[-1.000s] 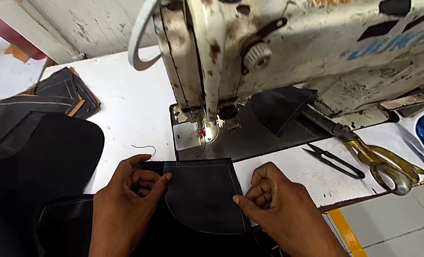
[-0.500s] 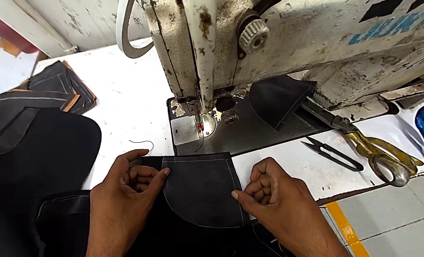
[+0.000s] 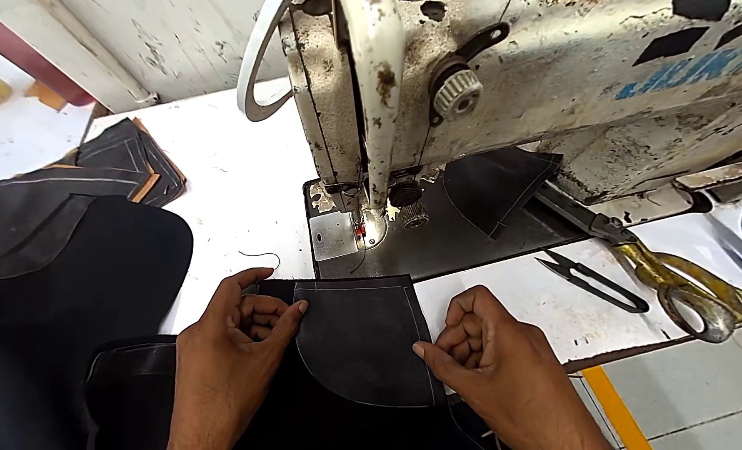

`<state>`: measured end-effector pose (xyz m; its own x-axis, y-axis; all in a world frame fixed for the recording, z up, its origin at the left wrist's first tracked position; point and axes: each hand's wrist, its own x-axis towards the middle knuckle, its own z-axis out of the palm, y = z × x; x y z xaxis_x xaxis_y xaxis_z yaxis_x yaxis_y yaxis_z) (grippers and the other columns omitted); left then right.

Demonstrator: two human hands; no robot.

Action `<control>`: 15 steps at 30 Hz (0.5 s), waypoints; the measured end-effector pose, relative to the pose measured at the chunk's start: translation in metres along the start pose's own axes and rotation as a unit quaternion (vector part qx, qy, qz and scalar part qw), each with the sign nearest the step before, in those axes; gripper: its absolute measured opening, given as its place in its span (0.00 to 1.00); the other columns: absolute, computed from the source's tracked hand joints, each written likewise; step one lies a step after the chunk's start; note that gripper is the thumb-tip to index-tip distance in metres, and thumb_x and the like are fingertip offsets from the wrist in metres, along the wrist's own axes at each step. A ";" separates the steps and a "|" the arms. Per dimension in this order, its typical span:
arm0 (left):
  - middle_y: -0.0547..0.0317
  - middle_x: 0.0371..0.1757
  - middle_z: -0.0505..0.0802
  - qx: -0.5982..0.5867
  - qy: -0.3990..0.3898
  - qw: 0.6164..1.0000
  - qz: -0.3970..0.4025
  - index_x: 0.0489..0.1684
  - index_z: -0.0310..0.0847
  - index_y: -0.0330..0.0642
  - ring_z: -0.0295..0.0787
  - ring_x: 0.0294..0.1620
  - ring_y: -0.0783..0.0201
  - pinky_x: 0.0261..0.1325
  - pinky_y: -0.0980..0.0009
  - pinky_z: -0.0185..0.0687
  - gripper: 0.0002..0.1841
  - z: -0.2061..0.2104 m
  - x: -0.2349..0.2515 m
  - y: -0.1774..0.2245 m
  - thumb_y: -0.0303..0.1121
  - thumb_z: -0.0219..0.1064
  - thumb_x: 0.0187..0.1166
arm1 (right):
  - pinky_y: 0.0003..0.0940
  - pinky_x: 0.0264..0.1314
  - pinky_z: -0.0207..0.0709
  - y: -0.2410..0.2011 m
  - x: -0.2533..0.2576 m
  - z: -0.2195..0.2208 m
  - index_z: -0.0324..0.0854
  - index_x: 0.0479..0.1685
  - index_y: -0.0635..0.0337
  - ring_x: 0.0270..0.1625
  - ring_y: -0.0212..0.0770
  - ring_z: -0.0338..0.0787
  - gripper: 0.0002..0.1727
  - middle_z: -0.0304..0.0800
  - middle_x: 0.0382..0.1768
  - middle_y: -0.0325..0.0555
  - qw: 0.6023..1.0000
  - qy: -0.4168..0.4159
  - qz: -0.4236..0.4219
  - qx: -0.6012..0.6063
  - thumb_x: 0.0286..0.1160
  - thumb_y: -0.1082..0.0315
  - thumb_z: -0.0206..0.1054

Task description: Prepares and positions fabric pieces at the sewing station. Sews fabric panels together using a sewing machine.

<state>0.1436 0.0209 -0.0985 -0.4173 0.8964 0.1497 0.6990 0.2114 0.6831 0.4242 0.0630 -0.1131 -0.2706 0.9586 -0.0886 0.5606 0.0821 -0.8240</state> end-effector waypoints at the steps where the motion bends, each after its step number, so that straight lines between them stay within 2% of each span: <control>1: 0.78 0.28 0.94 -0.002 -0.001 1.000 -0.001 0.65 0.80 0.55 0.91 0.22 0.74 0.20 0.76 0.88 0.29 0.000 0.000 0.000 0.51 0.80 0.64 | 0.18 0.20 0.84 0.000 0.000 0.000 0.76 0.45 0.43 0.23 0.20 0.89 0.21 0.90 0.26 0.20 1.000 0.000 0.001 -0.001 0.64 0.48 0.81; 11: 0.78 0.29 0.94 -0.002 -0.001 1.000 -0.005 0.66 0.80 0.55 0.91 0.23 0.74 0.21 0.76 0.89 0.30 0.000 0.001 0.001 0.50 0.80 0.63 | 0.17 0.20 0.82 0.001 0.001 0.000 0.77 0.47 0.43 0.23 0.19 0.87 0.21 0.90 0.28 0.20 1.000 -0.002 -0.006 -0.015 0.65 0.46 0.80; 15: 0.78 0.29 0.95 -0.004 -0.002 1.000 -0.007 0.65 0.80 0.55 0.91 0.23 0.74 0.20 0.76 0.88 0.29 0.000 0.001 0.000 0.50 0.80 0.63 | 0.17 0.18 0.79 0.005 0.001 0.000 0.82 0.57 0.45 0.21 0.19 0.84 0.22 0.88 0.29 0.21 1.000 -0.009 -0.026 -0.010 0.67 0.47 0.78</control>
<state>0.1435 0.0217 -0.0982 -0.4253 0.8945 0.1376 0.6882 0.2208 0.6911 0.4266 0.0646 -0.1167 -0.3136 0.9479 -0.0557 0.5609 0.1376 -0.8164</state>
